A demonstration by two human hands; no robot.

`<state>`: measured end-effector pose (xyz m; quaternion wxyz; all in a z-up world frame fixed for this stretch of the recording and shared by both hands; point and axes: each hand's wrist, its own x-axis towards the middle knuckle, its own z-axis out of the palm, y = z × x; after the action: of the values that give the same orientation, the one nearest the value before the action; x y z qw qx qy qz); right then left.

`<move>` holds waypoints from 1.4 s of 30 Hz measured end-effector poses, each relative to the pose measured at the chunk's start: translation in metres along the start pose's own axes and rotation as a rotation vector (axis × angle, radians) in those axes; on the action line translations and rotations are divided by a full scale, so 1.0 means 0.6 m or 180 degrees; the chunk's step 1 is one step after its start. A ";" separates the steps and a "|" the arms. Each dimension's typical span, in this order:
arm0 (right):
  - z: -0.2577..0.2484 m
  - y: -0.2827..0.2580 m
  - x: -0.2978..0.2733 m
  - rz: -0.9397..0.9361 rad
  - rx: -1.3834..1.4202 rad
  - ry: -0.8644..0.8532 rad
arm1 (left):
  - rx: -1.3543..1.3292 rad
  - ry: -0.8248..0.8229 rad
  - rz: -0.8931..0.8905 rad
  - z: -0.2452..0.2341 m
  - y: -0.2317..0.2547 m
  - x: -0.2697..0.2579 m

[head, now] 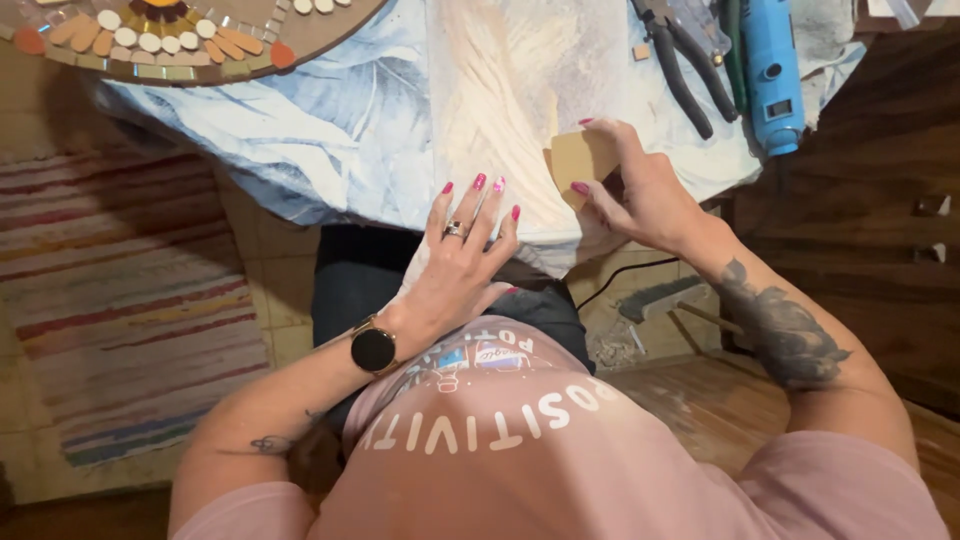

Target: Sand the edges of a small wooden mosaic piece using sandpaper before fitting it into a large mandala artwork.

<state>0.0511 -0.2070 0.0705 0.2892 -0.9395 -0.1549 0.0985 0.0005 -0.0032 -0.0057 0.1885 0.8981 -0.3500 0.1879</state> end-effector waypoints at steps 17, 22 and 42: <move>0.065 -0.007 0.158 -0.1555 -0.0424 0.0213 | -0.0307 -0.0496 -0.0123 -0.012 -0.001 -0.001; 0.031 0.024 0.016 -0.0543 -0.0996 -0.0571 | -0.0294 -0.0400 -0.0098 -0.013 -0.002 -0.001; 0.088 0.070 0.020 0.0005 -0.0104 -0.0074 | 0.0595 0.0481 0.0356 0.067 -0.022 -0.025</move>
<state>0.0580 -0.2089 0.0021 0.2719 -0.9430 -0.1591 0.1071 0.0075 -0.0047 -0.0500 0.1191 0.8742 -0.3653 0.2970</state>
